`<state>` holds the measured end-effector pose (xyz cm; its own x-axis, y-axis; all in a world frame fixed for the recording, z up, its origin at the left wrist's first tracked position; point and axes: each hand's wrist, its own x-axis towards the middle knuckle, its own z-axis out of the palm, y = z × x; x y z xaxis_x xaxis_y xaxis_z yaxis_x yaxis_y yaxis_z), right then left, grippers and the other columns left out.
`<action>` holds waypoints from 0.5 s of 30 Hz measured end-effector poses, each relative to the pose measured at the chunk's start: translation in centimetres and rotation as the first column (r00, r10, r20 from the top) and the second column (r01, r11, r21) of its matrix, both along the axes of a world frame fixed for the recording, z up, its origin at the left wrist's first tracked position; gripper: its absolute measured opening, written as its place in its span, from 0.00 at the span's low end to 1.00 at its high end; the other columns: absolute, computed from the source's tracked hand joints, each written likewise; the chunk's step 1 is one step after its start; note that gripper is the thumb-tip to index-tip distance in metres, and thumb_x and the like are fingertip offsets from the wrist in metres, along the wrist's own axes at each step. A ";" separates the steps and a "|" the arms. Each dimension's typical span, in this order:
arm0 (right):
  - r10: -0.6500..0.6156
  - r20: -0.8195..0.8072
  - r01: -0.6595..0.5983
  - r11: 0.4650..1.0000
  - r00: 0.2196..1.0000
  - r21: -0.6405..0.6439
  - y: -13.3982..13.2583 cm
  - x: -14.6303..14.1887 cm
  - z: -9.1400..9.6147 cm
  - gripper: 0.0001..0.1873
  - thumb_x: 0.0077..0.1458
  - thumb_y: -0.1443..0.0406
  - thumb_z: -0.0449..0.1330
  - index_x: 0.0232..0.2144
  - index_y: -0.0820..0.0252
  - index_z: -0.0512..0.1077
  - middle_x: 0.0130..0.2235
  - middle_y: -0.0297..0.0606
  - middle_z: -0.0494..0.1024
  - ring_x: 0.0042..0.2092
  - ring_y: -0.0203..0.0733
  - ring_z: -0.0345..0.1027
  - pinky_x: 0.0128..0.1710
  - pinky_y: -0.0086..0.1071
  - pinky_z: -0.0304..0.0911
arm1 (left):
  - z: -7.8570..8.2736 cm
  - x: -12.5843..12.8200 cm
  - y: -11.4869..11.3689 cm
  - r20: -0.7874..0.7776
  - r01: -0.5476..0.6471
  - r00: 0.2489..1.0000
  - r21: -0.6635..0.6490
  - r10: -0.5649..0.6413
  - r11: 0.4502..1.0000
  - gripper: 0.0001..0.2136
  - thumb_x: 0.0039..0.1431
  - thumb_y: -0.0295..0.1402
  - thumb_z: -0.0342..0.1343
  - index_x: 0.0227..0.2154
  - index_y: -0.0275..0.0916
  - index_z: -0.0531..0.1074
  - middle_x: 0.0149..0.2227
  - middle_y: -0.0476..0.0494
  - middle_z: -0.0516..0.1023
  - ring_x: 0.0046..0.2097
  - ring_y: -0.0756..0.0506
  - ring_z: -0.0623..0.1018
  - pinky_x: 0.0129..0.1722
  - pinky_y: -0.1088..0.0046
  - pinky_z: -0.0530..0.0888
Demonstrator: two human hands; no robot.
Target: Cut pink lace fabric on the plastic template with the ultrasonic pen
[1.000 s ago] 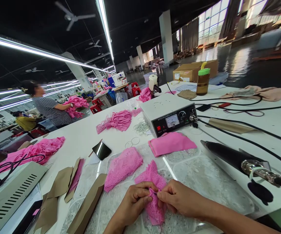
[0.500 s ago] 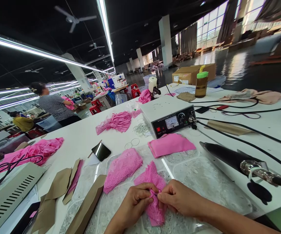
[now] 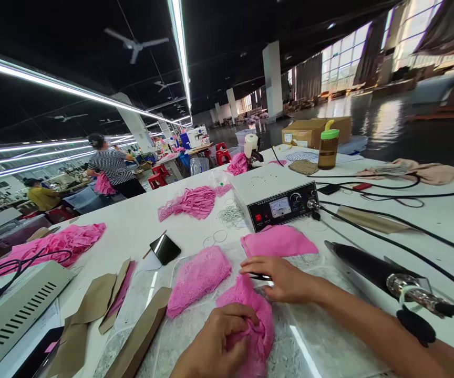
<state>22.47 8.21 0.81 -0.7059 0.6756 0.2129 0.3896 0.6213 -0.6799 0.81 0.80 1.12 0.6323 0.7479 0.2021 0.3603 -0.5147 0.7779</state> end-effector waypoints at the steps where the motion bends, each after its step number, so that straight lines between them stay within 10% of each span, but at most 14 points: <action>1: 0.065 0.052 -0.067 0.997 0.997 0.029 0.8 -0.6 0.1 0.34 0.44 0.74 0.53 0.55 0.54 0.67 0.59 0.40 0.65 0.56 0.48 0.62 0.52 0.38 0.60 | 0.1 0.0 0.1 -0.012 0.009 1.000 0.022 -0.008 1.000 0.08 0.40 0.18 0.48 0.19 0.36 0.68 0.37 0.45 0.79 0.39 0.48 0.78 0.40 0.78 0.72; 8: 0.360 0.194 -0.374 0.926 0.913 0.041 3.6 -4.6 0.1 0.25 0.40 0.79 0.54 0.39 0.55 0.76 0.53 0.31 0.72 0.47 0.40 0.70 0.42 0.26 0.63 | -0.6 -0.6 0.3 -0.074 0.051 0.996 0.107 -0.043 0.993 0.07 0.39 0.21 0.47 0.20 0.37 0.67 0.34 0.44 0.78 0.37 0.47 0.77 0.39 0.75 0.72; 15: 0.131 0.088 -0.145 0.973 0.987 0.178 3.2 -4.0 0.7 0.07 0.47 0.74 0.57 0.30 0.62 0.71 0.33 0.36 0.74 0.33 0.37 0.66 0.34 0.27 0.60 | 1.9 -2.8 0.4 -0.332 0.133 0.943 0.395 0.006 0.909 0.06 0.36 0.24 0.51 0.14 0.37 0.59 0.24 0.48 0.75 0.30 0.49 0.68 0.41 0.68 0.68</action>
